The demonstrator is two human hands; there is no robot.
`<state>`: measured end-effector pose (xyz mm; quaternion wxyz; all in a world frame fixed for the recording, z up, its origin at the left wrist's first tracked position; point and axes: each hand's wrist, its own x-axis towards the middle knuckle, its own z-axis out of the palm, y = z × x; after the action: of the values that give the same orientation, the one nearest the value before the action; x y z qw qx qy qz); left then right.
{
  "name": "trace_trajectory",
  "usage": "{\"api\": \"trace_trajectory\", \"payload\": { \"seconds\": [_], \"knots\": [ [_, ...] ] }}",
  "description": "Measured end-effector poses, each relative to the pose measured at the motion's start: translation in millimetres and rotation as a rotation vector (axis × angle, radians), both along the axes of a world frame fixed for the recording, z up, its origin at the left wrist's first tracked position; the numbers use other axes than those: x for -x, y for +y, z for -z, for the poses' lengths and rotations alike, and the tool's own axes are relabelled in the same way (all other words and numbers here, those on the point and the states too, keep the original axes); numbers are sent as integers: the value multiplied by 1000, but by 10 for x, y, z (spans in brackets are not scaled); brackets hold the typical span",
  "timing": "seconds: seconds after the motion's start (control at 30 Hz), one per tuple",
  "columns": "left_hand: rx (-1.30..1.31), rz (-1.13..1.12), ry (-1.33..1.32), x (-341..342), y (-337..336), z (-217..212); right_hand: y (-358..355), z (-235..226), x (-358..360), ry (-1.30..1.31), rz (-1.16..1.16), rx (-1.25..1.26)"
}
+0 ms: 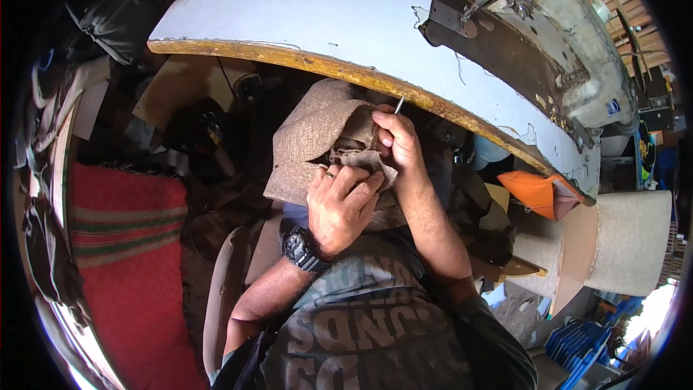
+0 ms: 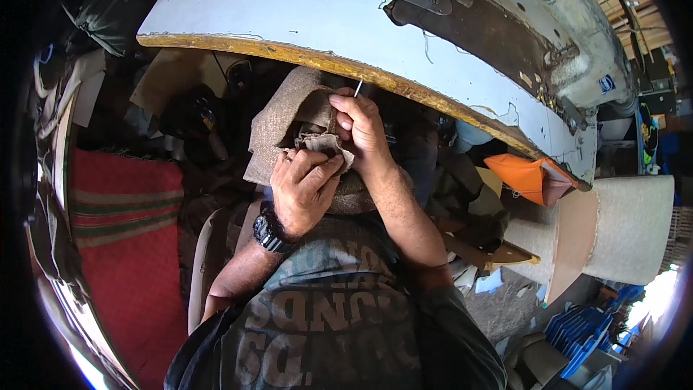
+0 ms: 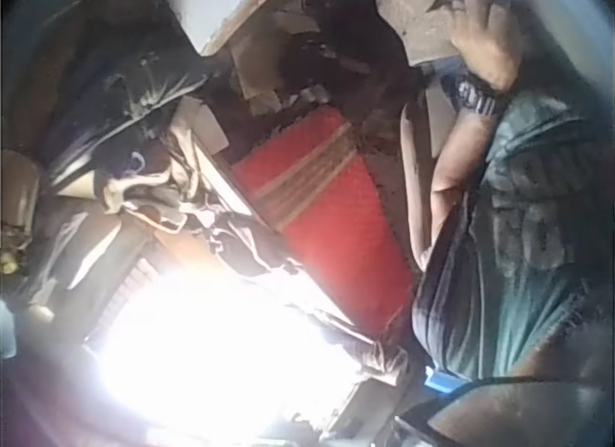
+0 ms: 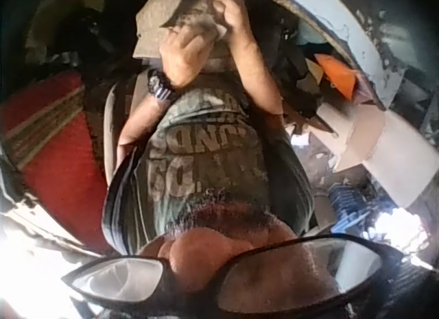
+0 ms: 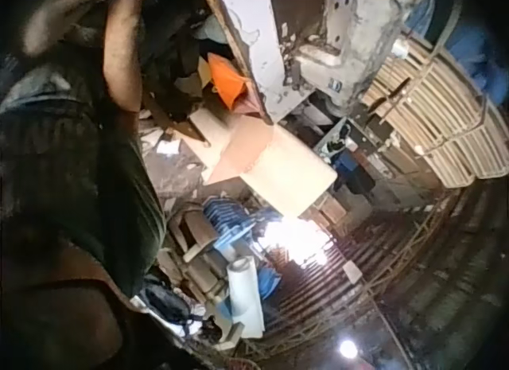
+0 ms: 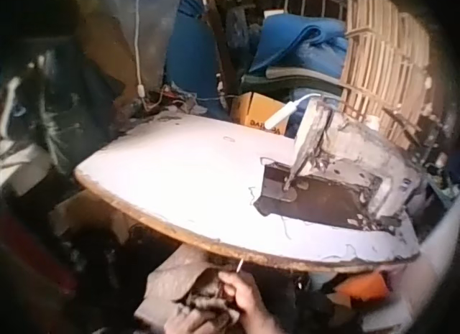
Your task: Sewing and finishing a burlap hat using a needle for hand-stitching and a sewing machine.
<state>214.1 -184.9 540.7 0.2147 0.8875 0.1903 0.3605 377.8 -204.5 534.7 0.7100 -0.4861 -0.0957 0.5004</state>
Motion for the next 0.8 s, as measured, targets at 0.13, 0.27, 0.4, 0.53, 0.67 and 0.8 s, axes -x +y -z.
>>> {"api": "trace_trajectory", "payload": {
  "seconds": [0.13,0.27,0.4,0.53,0.67,0.8],
  "knots": [
    [-23,-13,-13,-10,1,43,-1,100,-50,20,-35,-67],
    [-59,-5,0,4,-1,36,14,150,-31,50,-11,-85],
    [103,16,-69,-22,-8,34,11,190,-57,68,-24,-96],
    [495,43,-58,11,41,-53,2,151,11,115,2,-100],
    [826,-29,12,-19,166,-180,-20,101,64,-23,-74,-134],
    [839,-125,238,-70,292,-305,-2,55,172,-41,28,-192]
  ]
}}
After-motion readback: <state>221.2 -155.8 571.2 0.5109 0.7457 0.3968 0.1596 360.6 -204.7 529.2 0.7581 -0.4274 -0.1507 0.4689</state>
